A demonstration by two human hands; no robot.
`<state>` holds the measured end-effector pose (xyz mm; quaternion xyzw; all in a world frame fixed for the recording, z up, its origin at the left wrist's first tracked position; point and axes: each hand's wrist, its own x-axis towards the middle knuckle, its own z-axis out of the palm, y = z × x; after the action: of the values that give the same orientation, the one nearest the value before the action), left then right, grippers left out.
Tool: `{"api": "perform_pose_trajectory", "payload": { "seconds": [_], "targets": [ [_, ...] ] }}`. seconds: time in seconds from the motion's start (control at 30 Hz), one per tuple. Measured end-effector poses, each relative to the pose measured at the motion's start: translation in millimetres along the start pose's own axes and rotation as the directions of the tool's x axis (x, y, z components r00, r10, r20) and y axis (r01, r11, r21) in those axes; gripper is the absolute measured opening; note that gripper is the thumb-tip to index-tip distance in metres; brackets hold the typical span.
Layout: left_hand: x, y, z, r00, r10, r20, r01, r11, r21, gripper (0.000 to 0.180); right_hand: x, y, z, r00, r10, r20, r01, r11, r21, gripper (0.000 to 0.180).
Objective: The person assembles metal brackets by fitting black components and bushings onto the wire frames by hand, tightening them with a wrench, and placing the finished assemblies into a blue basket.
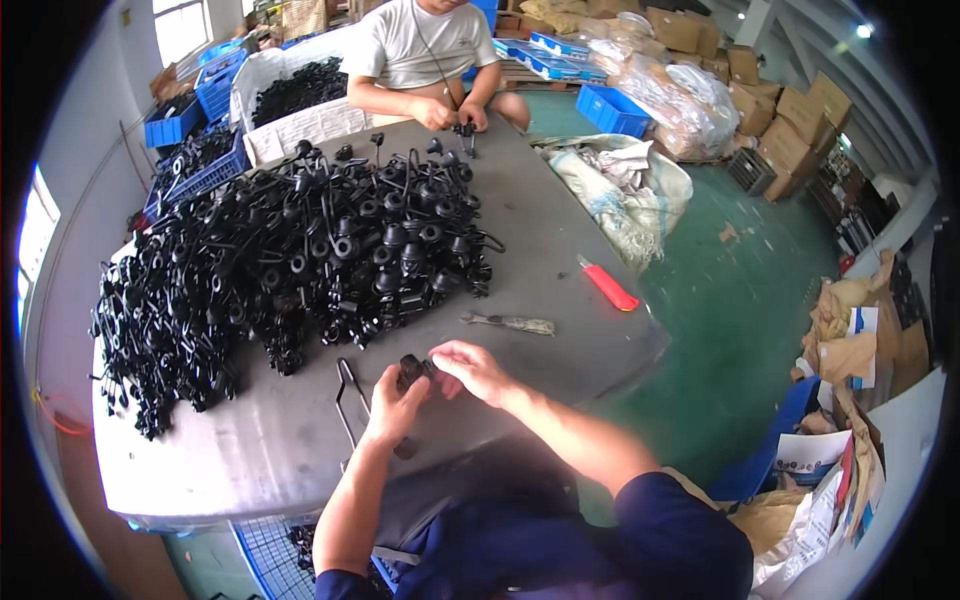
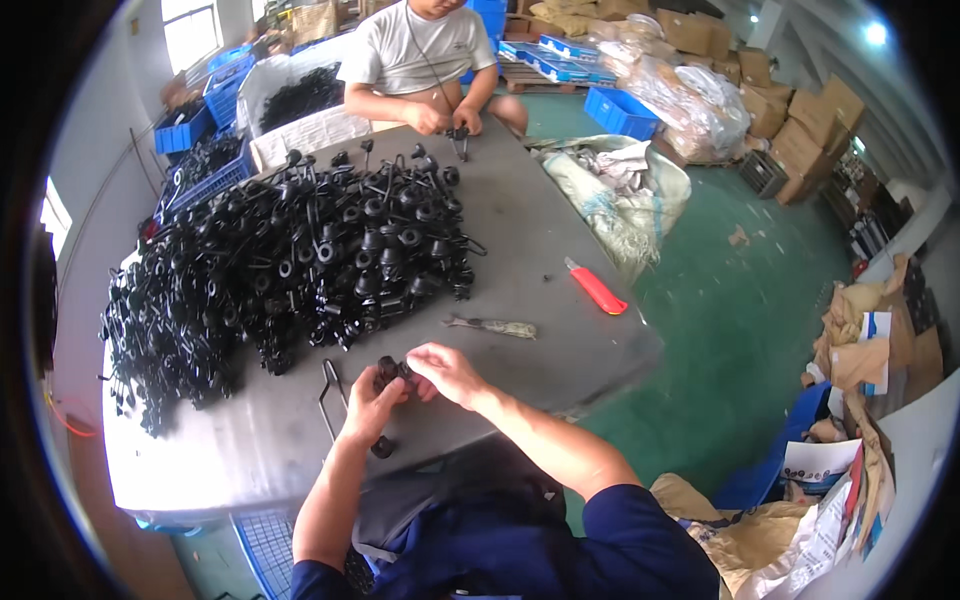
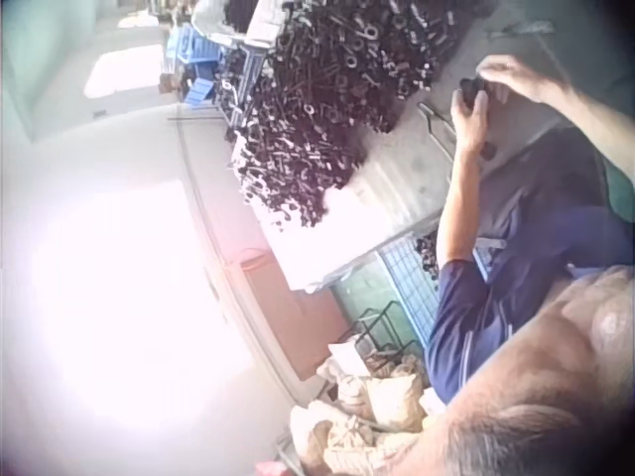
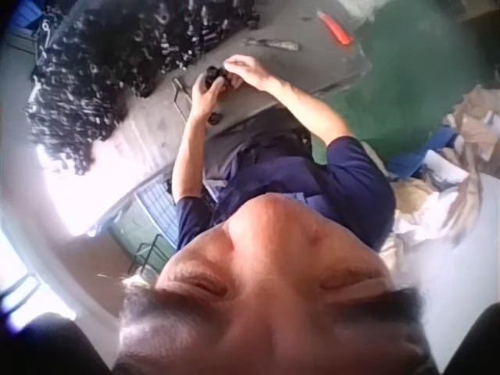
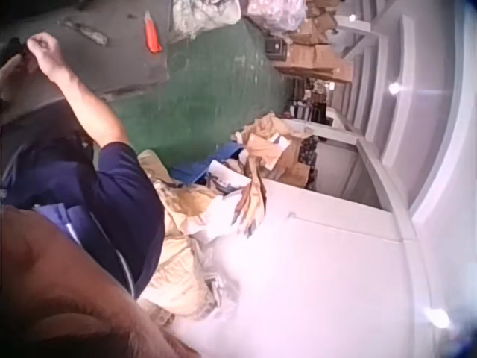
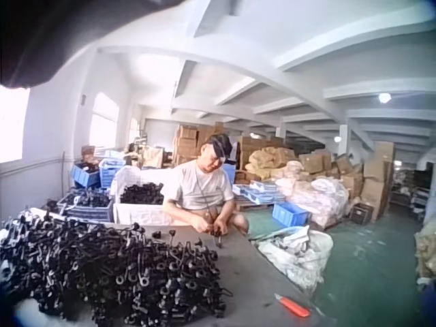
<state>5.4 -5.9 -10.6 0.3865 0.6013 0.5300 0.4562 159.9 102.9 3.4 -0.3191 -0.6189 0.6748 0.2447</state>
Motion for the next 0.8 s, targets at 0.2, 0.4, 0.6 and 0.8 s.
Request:
{"api": "perform_pose_trajectory", "payload": {
  "seconds": [0.2,0.4,0.6,0.8],
  "targets": [
    [-7,10,7,0.997,-0.021,-0.071,0.010,0.987,-0.159,0.029,-1,3,-1,0.995,0.002,0.100,-0.001,1.000,-0.008,0.020],
    [-6,15,7,0.991,-0.096,-0.095,0.075,0.976,-0.204,0.030,6,-3,-6,0.978,0.119,0.170,-0.127,0.991,0.038,0.020],
    [-3,11,7,0.987,-0.075,-0.140,0.041,0.972,-0.230,0.029,11,-7,-8,0.969,0.153,0.196,-0.180,0.975,0.129,0.022],
    [-3,19,8,0.985,-0.079,-0.156,0.043,0.975,-0.220,0.028,16,-6,-10,0.961,0.148,0.233,-0.187,0.969,0.158,0.021]
  ]
}}
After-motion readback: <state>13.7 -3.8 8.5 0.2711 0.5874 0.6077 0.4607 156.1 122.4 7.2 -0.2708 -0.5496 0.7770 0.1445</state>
